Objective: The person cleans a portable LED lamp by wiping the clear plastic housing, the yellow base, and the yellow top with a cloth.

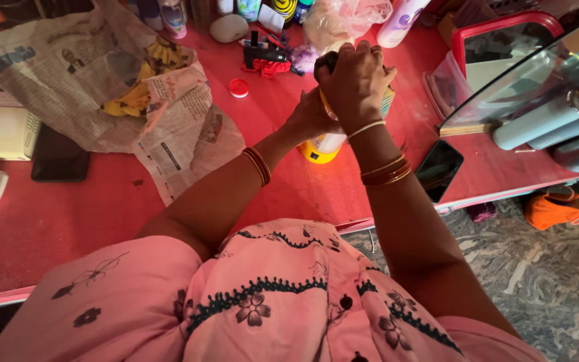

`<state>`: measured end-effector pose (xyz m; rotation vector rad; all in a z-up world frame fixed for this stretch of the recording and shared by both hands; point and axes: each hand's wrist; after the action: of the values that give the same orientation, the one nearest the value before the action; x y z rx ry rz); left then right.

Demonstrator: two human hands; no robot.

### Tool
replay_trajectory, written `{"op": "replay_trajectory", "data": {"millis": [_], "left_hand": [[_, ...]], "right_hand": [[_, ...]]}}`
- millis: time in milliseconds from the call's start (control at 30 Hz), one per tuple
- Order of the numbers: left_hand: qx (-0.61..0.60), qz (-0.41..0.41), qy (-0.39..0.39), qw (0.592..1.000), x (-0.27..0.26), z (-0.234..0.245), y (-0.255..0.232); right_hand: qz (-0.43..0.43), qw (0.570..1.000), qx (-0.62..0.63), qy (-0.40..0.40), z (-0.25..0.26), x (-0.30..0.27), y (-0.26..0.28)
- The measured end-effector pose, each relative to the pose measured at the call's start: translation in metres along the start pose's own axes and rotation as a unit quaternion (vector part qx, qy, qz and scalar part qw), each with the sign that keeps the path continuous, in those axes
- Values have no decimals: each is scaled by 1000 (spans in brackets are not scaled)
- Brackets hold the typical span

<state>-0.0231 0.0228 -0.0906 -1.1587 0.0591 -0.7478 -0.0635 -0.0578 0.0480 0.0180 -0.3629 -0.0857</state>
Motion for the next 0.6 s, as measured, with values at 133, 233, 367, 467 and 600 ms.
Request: {"op": "replay_trajectory", "data": {"millis": [133,233,367,467,600], "left_hand": [[40,-30,-31,998,13,-22,43],[164,-31,-22,986,30,-38,78],[217,-33,-30,975,28,-46,86],[180,-60,-44,981,22,-37,71],[46,-82,-52,994,13,-28,59]], "right_hand": [[73,994,-68,-45,-1,-18,8],[146,982,-62,-103,0,-51,2],[174,970,-27,-168,7,-84,-2],[160,974,-6,-161,15,-102,2],[113,982,-1,-152,25,-120,3]]}}
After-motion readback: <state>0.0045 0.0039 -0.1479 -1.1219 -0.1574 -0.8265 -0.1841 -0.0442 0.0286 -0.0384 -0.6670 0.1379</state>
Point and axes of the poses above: each hand's wrist, its own x-axis towards the middle knuckle, its own z-axis out of the back of the hand, y = z × x, and after that the axes turned 7 degrees about y, right-handed
